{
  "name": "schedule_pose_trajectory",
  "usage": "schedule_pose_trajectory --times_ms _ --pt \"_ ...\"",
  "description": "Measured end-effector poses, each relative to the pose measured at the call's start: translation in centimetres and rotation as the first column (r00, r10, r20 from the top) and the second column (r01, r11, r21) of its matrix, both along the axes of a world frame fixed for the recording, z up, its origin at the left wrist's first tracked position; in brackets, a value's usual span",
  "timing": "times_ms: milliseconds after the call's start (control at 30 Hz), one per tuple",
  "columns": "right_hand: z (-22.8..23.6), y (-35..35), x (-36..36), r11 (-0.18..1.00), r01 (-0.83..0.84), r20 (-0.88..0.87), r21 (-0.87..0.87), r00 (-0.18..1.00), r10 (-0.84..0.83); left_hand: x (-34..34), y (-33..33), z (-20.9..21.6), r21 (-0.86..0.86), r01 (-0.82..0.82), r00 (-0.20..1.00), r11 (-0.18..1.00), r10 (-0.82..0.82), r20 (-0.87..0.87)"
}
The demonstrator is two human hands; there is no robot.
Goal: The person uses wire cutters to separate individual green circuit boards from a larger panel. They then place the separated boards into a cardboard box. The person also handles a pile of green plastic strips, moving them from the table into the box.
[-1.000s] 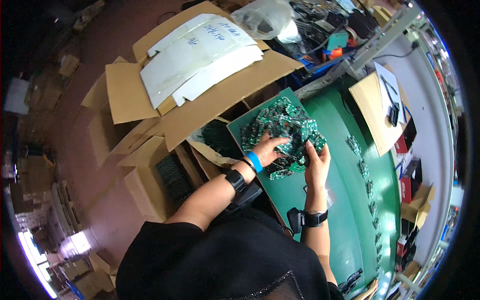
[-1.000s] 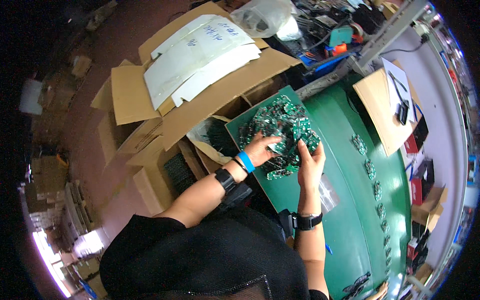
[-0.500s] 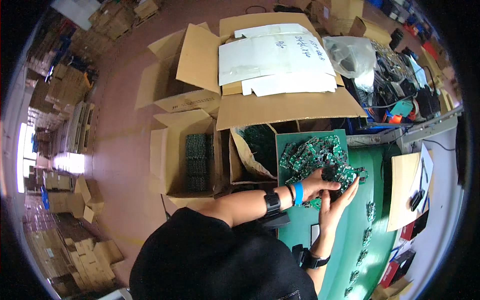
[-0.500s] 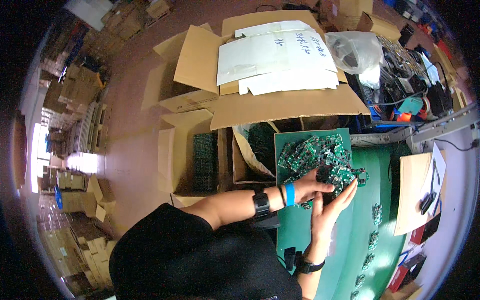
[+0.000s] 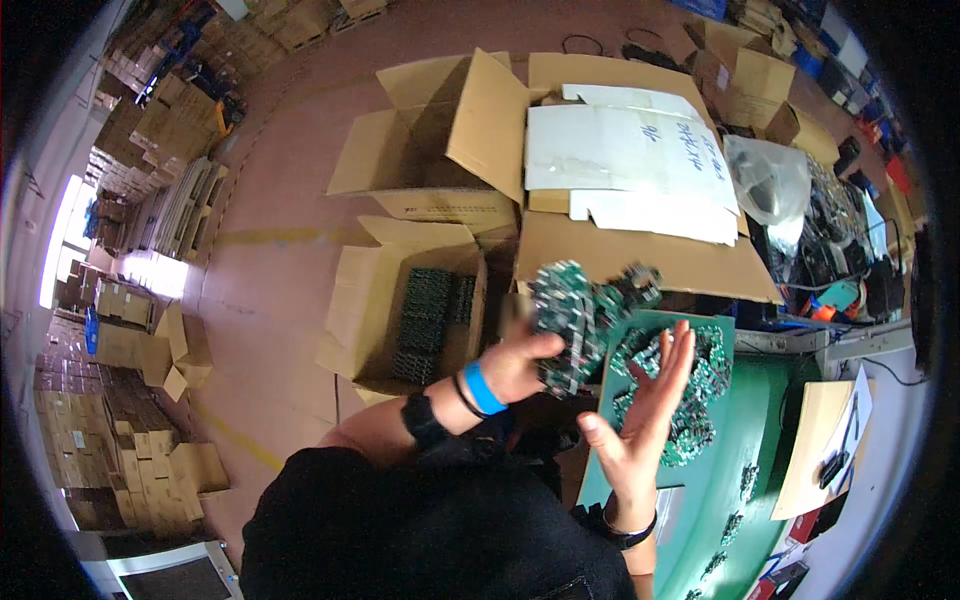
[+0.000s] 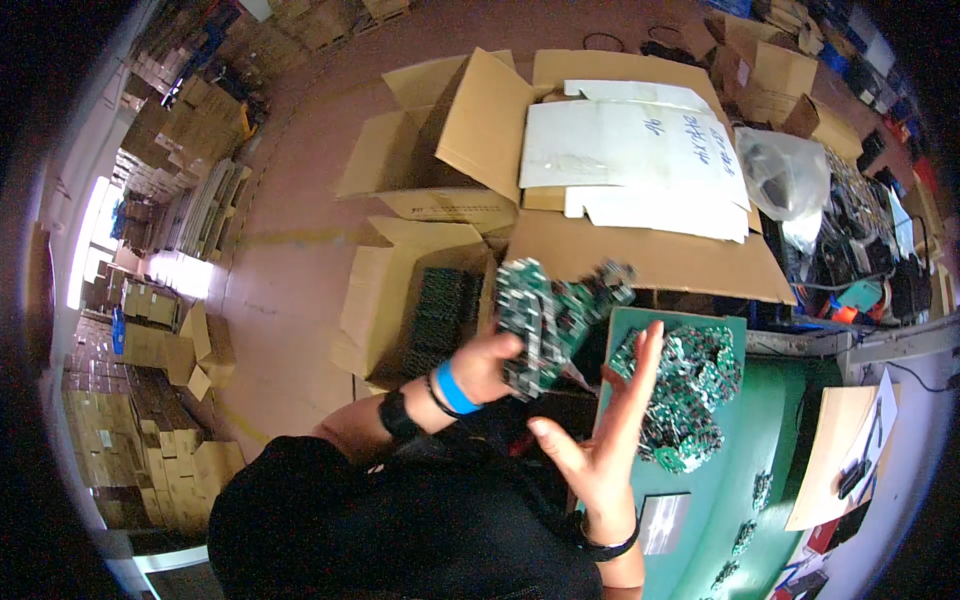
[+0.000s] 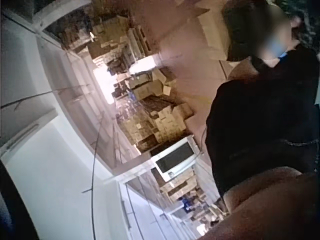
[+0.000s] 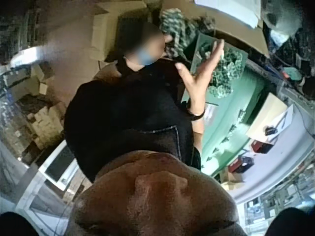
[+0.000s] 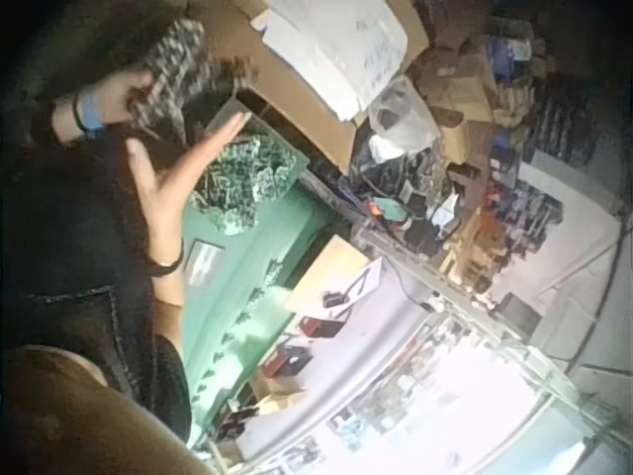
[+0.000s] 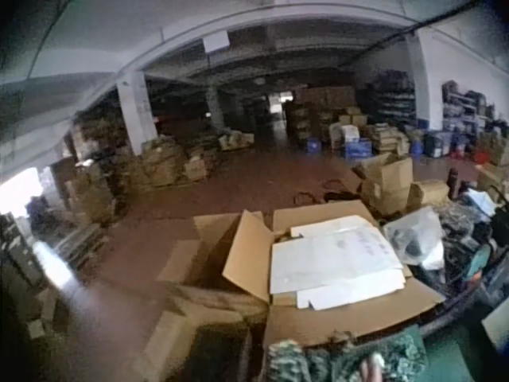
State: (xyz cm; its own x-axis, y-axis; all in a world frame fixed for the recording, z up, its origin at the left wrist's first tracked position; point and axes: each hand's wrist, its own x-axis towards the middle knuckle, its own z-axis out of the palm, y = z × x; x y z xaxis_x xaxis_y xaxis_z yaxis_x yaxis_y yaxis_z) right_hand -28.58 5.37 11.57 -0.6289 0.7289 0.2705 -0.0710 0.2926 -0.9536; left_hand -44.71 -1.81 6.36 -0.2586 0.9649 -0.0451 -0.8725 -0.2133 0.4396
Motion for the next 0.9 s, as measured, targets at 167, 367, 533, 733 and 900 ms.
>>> schedule_pose_trajectory --times_ms 167,367,533,733,900 --pt "-0.7 -0.5 -8.6 0.872 -0.477 0.314 0.112 0.849 0.424 -15.6 -5.5 3.1 0.062 -0.357 0.934 0.932 0.357 0.021" --pt "-7.4 -1.8 -27.0 0.670 -0.372 0.360 0.642 0.918 0.165 -34.8 -5.7 4.4 0.015 -0.648 0.723 0.761 0.621 -0.303" --pt "-14.8 0.3 -38.7 0.442 -0.219 0.380 0.870 0.869 -0.318 -42.6 -2.1 1.3 -0.167 -0.714 0.698 0.680 0.678 -0.230" --pt "-17.2 0.2 -39.8 0.541 -0.475 0.681 0.694 0.676 -0.281 -46.7 1.1 -7.1 -0.433 -0.676 0.714 0.597 0.676 -0.182" --pt "-19.7 -3.2 -33.9 0.488 -0.487 0.627 0.724 0.759 -0.173 -46.5 2.6 -13.9 -0.531 -0.533 0.834 0.658 0.516 -0.198"
